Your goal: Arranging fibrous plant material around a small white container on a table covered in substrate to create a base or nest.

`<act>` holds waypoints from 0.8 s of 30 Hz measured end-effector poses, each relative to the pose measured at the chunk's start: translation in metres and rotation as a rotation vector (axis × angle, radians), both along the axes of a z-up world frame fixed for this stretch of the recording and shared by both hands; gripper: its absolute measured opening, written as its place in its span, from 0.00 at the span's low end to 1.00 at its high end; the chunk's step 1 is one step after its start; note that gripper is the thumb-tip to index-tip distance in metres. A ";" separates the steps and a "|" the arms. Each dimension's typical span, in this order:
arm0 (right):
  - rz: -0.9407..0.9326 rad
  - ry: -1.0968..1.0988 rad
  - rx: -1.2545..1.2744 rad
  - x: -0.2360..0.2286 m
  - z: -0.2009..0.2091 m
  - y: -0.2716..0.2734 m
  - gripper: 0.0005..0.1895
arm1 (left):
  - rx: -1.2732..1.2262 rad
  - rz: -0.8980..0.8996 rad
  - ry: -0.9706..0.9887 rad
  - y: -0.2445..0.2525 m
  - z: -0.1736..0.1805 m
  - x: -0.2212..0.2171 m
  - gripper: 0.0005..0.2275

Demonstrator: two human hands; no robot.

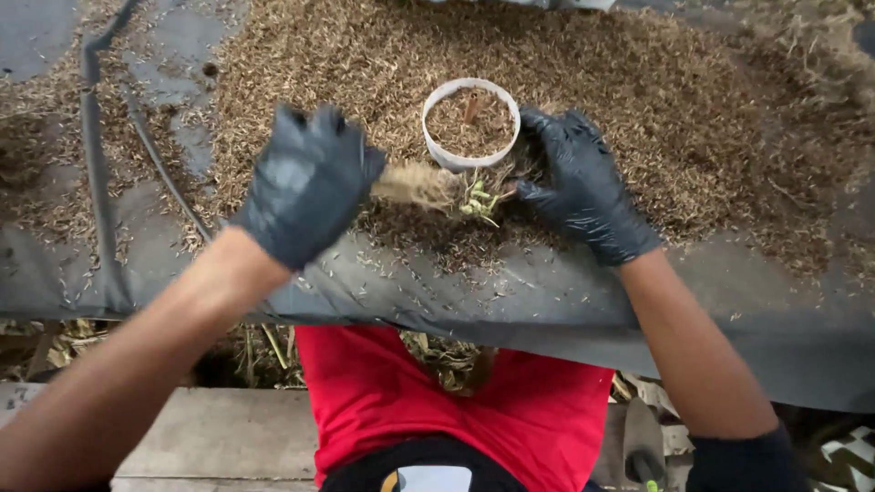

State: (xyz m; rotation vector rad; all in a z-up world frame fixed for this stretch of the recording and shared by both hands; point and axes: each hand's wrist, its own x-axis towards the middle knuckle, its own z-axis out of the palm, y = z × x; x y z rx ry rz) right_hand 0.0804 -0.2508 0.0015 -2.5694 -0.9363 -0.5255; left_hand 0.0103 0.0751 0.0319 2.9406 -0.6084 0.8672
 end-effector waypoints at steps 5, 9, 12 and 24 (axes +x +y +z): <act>0.107 -0.005 0.023 -0.014 0.017 0.005 0.40 | 0.243 -0.153 -0.055 -0.001 0.034 0.056 0.04; 0.133 -0.034 0.044 -0.009 0.009 -0.001 0.45 | -0.210 -0.002 -0.068 -0.006 -0.028 0.116 0.16; 0.112 -0.070 0.034 -0.009 0.004 -0.001 0.46 | 0.302 -0.025 -0.114 -0.002 -0.031 0.105 0.26; 0.254 0.150 0.081 -0.005 0.032 0.010 0.54 | -0.503 -0.298 0.649 -0.029 0.000 0.045 0.49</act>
